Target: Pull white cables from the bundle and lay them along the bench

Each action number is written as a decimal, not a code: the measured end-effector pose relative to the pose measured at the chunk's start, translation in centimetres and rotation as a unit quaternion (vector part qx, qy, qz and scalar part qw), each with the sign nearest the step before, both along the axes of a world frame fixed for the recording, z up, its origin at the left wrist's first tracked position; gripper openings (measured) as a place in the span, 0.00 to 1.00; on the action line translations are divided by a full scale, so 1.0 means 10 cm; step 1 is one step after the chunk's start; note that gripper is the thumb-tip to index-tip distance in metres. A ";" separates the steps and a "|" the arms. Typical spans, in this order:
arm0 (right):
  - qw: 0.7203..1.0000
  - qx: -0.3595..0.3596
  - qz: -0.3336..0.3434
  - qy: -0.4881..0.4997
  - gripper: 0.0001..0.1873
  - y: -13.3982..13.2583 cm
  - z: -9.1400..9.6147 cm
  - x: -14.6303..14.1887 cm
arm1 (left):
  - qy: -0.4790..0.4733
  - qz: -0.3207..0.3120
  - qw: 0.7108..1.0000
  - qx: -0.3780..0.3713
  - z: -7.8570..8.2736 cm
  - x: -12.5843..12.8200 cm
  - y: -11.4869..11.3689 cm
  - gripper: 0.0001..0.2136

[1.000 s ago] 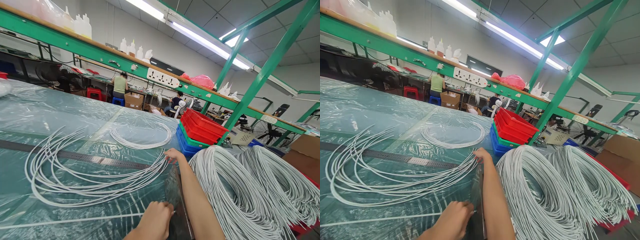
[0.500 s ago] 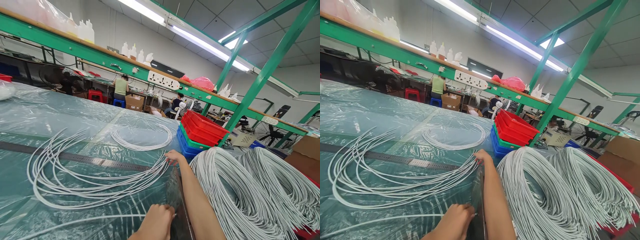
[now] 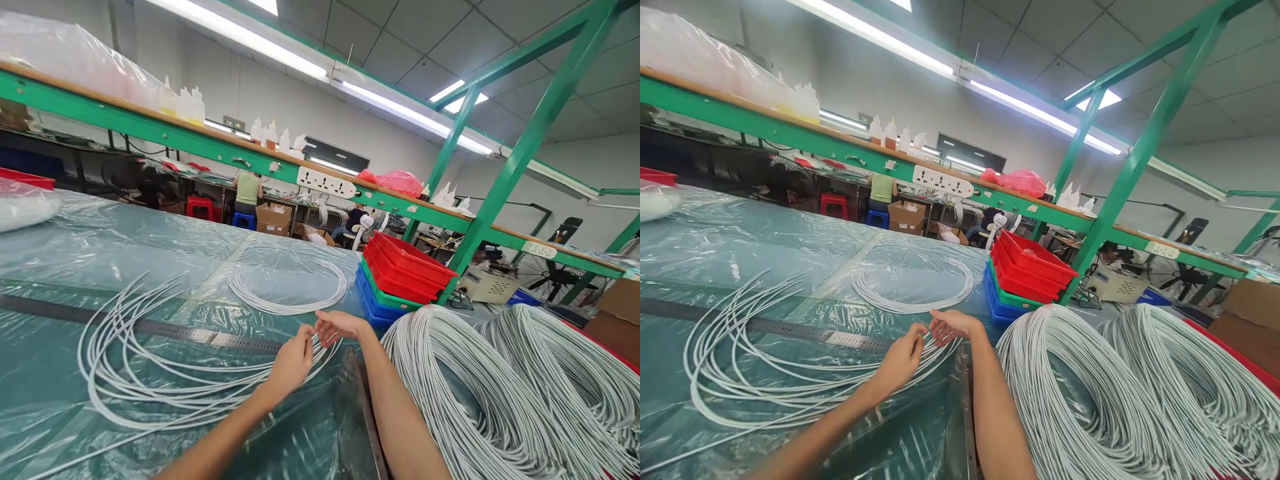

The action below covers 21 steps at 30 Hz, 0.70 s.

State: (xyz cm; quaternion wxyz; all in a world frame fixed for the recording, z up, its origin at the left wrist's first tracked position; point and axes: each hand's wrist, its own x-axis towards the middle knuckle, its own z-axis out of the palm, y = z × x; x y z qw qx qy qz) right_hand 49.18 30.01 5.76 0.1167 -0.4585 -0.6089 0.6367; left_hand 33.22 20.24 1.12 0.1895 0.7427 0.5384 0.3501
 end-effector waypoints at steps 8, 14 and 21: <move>0.994 0.006 0.105 -0.003 0.24 -0.01 -0.02 -0.16 | -0.012 0.010 1.000 0.005 0.00 -0.07 0.20 0.09; 0.998 0.034 0.004 0.045 0.20 0.01 -0.07 -0.07 | 0.038 -0.001 0.999 0.004 -0.05 -0.24 0.12 0.12; 0.914 0.054 -0.361 0.175 0.16 0.13 -0.03 0.14 | 0.187 0.049 0.981 -0.015 -0.34 -1.72 -0.08 0.15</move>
